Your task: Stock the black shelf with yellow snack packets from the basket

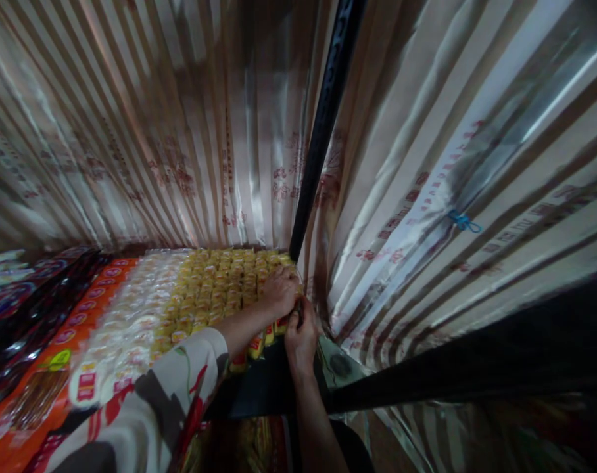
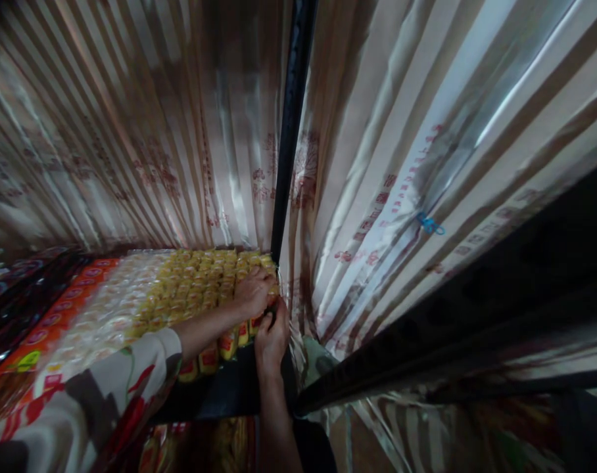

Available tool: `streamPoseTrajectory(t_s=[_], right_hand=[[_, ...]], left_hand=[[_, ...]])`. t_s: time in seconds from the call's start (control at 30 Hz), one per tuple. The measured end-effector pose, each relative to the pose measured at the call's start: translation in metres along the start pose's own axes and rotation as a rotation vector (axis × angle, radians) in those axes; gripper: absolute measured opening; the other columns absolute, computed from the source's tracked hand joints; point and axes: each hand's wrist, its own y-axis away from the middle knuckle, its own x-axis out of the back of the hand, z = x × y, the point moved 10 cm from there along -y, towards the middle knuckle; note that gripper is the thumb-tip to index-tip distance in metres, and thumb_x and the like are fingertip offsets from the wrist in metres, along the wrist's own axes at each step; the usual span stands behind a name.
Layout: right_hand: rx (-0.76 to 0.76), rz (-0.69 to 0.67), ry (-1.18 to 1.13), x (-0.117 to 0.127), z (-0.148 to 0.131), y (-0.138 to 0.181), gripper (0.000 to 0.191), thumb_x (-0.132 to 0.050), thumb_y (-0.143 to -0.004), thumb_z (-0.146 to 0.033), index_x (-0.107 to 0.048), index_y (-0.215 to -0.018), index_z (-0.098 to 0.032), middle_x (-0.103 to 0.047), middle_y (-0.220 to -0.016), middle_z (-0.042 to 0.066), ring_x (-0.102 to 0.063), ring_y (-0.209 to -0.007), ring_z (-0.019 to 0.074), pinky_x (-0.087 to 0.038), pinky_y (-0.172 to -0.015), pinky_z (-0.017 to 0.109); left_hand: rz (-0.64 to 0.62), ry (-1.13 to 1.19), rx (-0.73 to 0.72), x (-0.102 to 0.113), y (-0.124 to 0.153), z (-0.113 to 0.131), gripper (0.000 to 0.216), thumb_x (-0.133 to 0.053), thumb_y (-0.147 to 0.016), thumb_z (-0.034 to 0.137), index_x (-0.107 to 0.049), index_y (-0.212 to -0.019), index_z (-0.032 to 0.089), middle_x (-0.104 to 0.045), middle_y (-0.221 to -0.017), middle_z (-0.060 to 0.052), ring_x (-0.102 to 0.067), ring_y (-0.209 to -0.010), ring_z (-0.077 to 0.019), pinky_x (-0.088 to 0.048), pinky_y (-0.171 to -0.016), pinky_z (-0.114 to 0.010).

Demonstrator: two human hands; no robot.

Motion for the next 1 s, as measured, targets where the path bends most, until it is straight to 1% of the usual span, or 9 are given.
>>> streamPoseTrajectory(t_s=[0.1, 0.2, 0.33, 0.4, 0.47, 0.57, 0.73, 0.87, 1.0], right_hand=[[-0.051, -0.053, -0.019, -0.006, 0.009, 0.004, 0.048, -0.034, -0.082, -0.025, -0.05, -0.126, -0.01, -0.054, -0.127, 0.016, -0.047, -0.12, 0.0238, -0.035, -0.102, 0.043], [-0.089, -0.103, -0.045, -0.011, 0.016, 0.006, 0.05, -0.032, -0.084, -0.03, -0.05, -0.126, -0.01, -0.053, -0.128, 0.016, -0.045, -0.122, 0.0234, -0.032, -0.104, 0.044], [-0.079, -0.12, -0.035, -0.01, 0.016, 0.004, 0.051, -0.031, -0.085, -0.034, -0.051, -0.125, -0.01, -0.053, -0.128, 0.016, -0.044, -0.123, 0.0234, -0.033, -0.104, 0.043], [-0.062, -0.115, -0.023, -0.011, 0.016, 0.004, 0.05, -0.03, -0.085, -0.033, -0.052, -0.124, -0.01, -0.054, -0.127, 0.015, -0.046, -0.122, 0.0233, -0.034, -0.103, 0.044], [-0.033, -0.111, -0.006, -0.013, 0.017, 0.004, 0.05, -0.03, -0.085, -0.032, -0.053, -0.123, -0.01, -0.055, -0.125, 0.016, -0.047, -0.12, 0.0234, -0.034, -0.102, 0.044], [-0.009, -0.102, 0.031, -0.016, 0.019, 0.003, 0.05, -0.031, -0.084, -0.031, -0.054, -0.122, -0.009, -0.056, -0.125, 0.016, -0.048, -0.118, 0.0237, -0.035, -0.102, 0.044], [-0.036, -0.128, 0.005, -0.018, 0.021, 0.0, 0.05, -0.03, -0.082, -0.029, -0.055, -0.12, -0.009, -0.056, -0.124, 0.016, -0.048, -0.118, 0.0231, -0.033, -0.103, 0.043], [-0.104, -0.161, -0.019, -0.016, 0.022, 0.002, 0.052, -0.032, -0.081, -0.03, -0.052, -0.123, -0.006, -0.054, -0.126, 0.018, -0.047, -0.119, 0.0244, -0.032, -0.104, 0.044], [-0.123, -0.154, -0.049, -0.013, 0.021, 0.003, 0.052, -0.032, -0.08, -0.03, -0.051, -0.123, -0.006, -0.053, -0.127, 0.018, -0.045, -0.121, 0.025, -0.03, -0.105, 0.043]], left_hand=[[-0.001, -0.037, 0.028, -0.005, -0.002, -0.004, 0.02, -0.048, -0.08, 0.013, -0.061, -0.096, 0.015, -0.054, -0.104, -0.01, -0.041, -0.107, -0.0241, -0.04, -0.093, -0.036], [0.024, -0.047, 0.017, -0.008, -0.003, -0.002, 0.021, -0.045, -0.083, 0.012, -0.059, -0.099, 0.013, -0.051, -0.107, -0.011, -0.039, -0.107, -0.0241, -0.04, -0.092, -0.036], [0.094, -0.047, -0.052, -0.004, -0.001, 0.007, 0.021, -0.041, -0.088, 0.016, -0.059, -0.099, 0.015, -0.05, -0.106, -0.01, -0.039, -0.105, -0.0241, -0.042, -0.086, -0.035], [0.108, -0.05, -0.087, -0.003, 0.0, 0.01, 0.02, -0.041, -0.089, 0.018, -0.059, -0.099, 0.017, -0.05, -0.104, -0.009, -0.039, -0.105, -0.0233, -0.043, -0.085, -0.033], [0.098, -0.054, -0.084, -0.004, -0.001, 0.007, 0.02, -0.041, -0.089, 0.017, -0.059, -0.098, 0.017, -0.05, -0.104, -0.009, -0.039, -0.105, -0.0226, -0.041, -0.087, -0.033], [0.054, -0.055, -0.025, -0.01, -0.005, -0.002, 0.022, -0.039, -0.088, 0.013, -0.06, -0.096, 0.015, -0.053, -0.103, -0.009, -0.041, -0.104, -0.0222, -0.04, -0.09, -0.034], [-0.002, -0.05, 0.054, -0.014, -0.01, -0.005, 0.026, -0.037, -0.086, 0.007, -0.06, -0.096, 0.012, -0.055, -0.103, -0.011, -0.044, -0.104, -0.0231, -0.04, -0.088, -0.033], [-0.004, -0.052, 0.057, -0.007, -0.007, 0.001, 0.027, -0.036, -0.086, 0.008, -0.06, -0.099, 0.01, -0.055, -0.107, -0.013, -0.044, -0.106, -0.0247, -0.04, -0.088, -0.034], [0.053, -0.034, 0.028, 0.012, 0.003, 0.011, 0.023, -0.041, -0.085, 0.012, -0.06, -0.098, 0.01, -0.056, -0.106, -0.014, -0.044, -0.106, -0.0257, -0.041, -0.089, -0.035]])
